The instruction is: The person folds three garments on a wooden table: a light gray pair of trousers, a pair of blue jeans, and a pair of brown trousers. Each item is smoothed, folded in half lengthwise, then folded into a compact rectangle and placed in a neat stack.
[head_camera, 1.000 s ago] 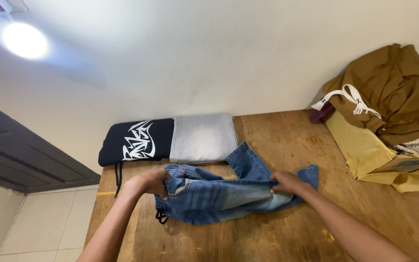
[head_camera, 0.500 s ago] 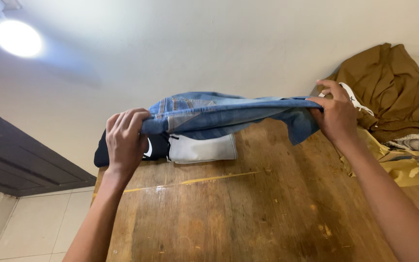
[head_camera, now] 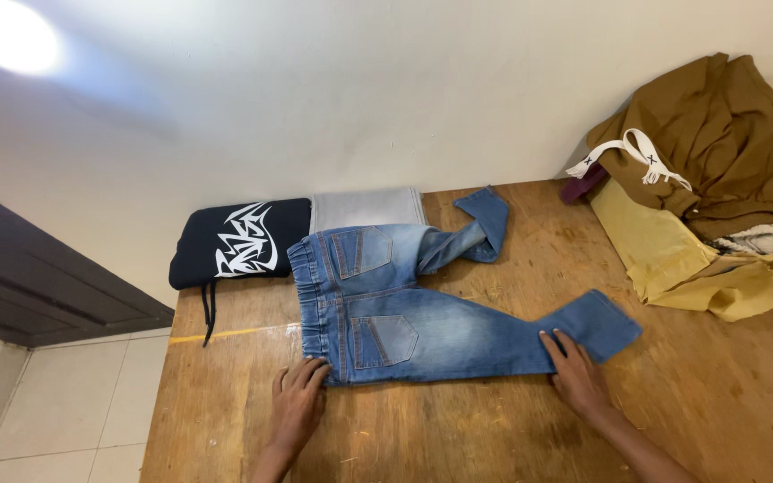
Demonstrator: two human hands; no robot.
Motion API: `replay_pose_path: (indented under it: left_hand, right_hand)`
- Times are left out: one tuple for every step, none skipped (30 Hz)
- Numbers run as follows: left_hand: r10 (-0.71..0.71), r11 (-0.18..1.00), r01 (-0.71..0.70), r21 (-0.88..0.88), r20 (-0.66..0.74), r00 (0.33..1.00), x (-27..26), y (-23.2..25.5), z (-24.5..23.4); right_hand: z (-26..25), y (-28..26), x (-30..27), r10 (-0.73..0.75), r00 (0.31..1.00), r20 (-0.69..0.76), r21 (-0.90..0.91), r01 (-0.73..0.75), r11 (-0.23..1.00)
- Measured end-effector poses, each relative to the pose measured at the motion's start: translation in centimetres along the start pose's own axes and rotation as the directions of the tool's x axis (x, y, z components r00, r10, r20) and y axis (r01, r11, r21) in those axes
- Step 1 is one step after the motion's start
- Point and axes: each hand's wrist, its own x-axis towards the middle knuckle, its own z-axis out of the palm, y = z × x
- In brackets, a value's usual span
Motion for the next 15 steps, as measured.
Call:
replay_pose_path:
  left_hand:
    - [0.008,1.000,-0.008,0.021,0.000,1.000,0.5,0.0,-0.1]
    - [-0.005,0.998,0.004,0.057,0.015,1.000,1.1,0.0,-0.4]
    - [-0.017,0.996,0.014,0.090,0.034,0.999,1.7,0.2,-0.7]
    - [-0.029,0.992,0.022,0.124,0.052,0.998,2.2,0.5,-1.2]
    - [-0.048,0.990,0.030,0.137,0.125,0.991,2.7,0.8,-1.7]
    - [-0.067,0.988,0.037,0.152,0.196,0.978,3.2,1.0,-2.2]
    - [-0.088,0.985,0.044,0.168,0.264,0.960,3.6,1.1,-2.9]
    - [-0.054,0.988,0.018,0.153,0.236,0.970,4.0,1.0,-3.8]
    - [-0.024,0.990,-0.006,0.139,0.209,0.978,4.2,0.7,-4.7]
    - [0.007,0.992,-0.030,0.126,0.182,0.983,4.2,0.4,-5.6]
    - [0.050,0.988,-0.070,0.140,0.143,0.989,3.8,0.1,-6.4]
    - [0.093,0.982,-0.109,0.156,0.104,0.990,3.5,-0.3,-7.1]
    - [0.138,0.974,-0.148,0.173,0.070,0.988,3.0,-0.6,-7.5]
    - [0.135,0.976,-0.157,0.149,0.147,0.980,2.5,-0.7,-7.6]
    - [0.133,0.979,-0.164,0.124,0.226,0.965,1.7,-0.8,-7.7]
  right_hand:
    - [0.2,0.1,0.1,0.076,0.997,0.029,-0.065,-0.074,0.995]
    - [0.2,0.3,0.5,0.084,0.996,0.011,-0.057,-0.083,0.995]
    - [0.2,0.8,0.7,0.097,0.995,-0.005,-0.049,-0.097,0.994]
    - [0.2,1.3,1.0,0.109,0.994,-0.020,-0.042,-0.110,0.993]
    - [0.1,1.8,1.3,0.084,0.996,-0.018,-0.022,-0.084,0.996]
    - [-0.1,2.3,1.8,0.058,0.998,-0.018,-0.002,-0.058,0.998]
    - [-0.3,2.6,2.3,0.031,0.999,-0.019,0.018,-0.031,0.999]
    - [-0.6,2.8,2.6,0.041,0.998,-0.052,0.015,-0.040,0.999]
    - [-0.9,2.9,2.9,0.049,0.995,-0.082,0.013,-0.048,0.999]
    - [-1.1,2.8,3.0,0.057,0.992,-0.112,0.010,-0.056,0.998]
    - [-1.3,2.6,2.9,0.048,0.991,-0.128,0.014,-0.047,0.999]
    - [-1.4,2.3,2.6,0.039,0.989,-0.143,0.018,-0.037,0.999]
    - [-1.3,1.9,2.0,0.032,0.987,-0.156,0.023,-0.028,0.999]
    - [-1.2,1.6,1.2,0.017,0.997,-0.071,-0.029,-0.019,0.999]
    - [-0.9,1.3,0.1,0.008,1.000,0.017,-0.079,-0.006,0.997]
